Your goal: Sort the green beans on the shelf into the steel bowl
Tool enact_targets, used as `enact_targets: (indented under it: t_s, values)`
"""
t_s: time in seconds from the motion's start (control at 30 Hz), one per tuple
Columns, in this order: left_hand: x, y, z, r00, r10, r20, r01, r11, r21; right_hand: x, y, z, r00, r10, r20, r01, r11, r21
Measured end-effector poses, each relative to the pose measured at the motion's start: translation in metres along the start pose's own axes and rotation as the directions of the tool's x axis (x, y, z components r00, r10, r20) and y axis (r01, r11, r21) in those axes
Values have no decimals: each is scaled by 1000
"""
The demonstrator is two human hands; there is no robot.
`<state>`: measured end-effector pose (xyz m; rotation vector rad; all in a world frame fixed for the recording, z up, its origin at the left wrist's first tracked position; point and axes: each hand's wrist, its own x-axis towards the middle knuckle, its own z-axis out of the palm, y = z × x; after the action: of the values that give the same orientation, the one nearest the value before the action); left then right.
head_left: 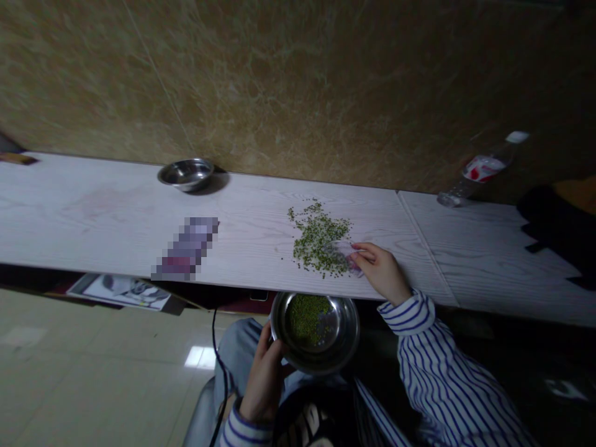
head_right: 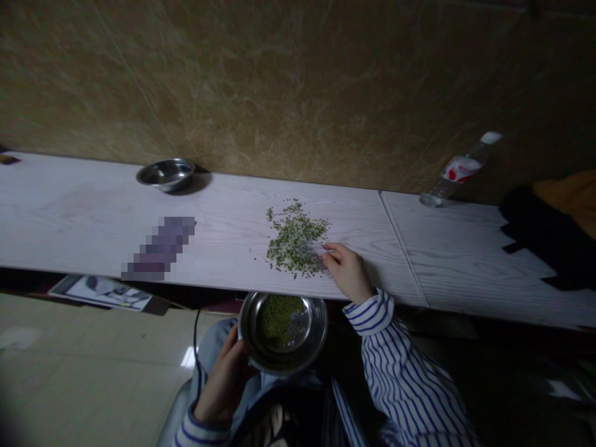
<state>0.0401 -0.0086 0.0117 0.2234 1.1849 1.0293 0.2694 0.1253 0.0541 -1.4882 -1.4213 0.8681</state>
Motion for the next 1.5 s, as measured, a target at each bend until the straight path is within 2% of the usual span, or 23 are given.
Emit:
enact_targets:
  t_s: [0.17,0.47,0.87,1.03,1.27,1.5]
  values:
    - [1,-2,-1,999,24,22,-25,1000,13,-1,4,7,999,-14,31,16,998,-59]
    - [2,-3,-2,1000,17,-23,-17,1000,6,-9,3,19,995,-45,85,49,998,-43]
    - [-1,4,4,1000,-2,-26,1,1000,-7,-19,-13,22,986,-69,153,85,991,-99]
    - [-1,3,2,1000,15,-8,-15,1000,12,-21,-17,18,986,-64,153,84,989,-125]
    - [3,1,0,1000,15,15,-15,1000,-7,-29,-6,0,992,-32,125,45,994,-102]
    - [4,0,1,1000,-11,-14,10,1000,-8,-51,-5,4,992,-47,121,68,982,-176]
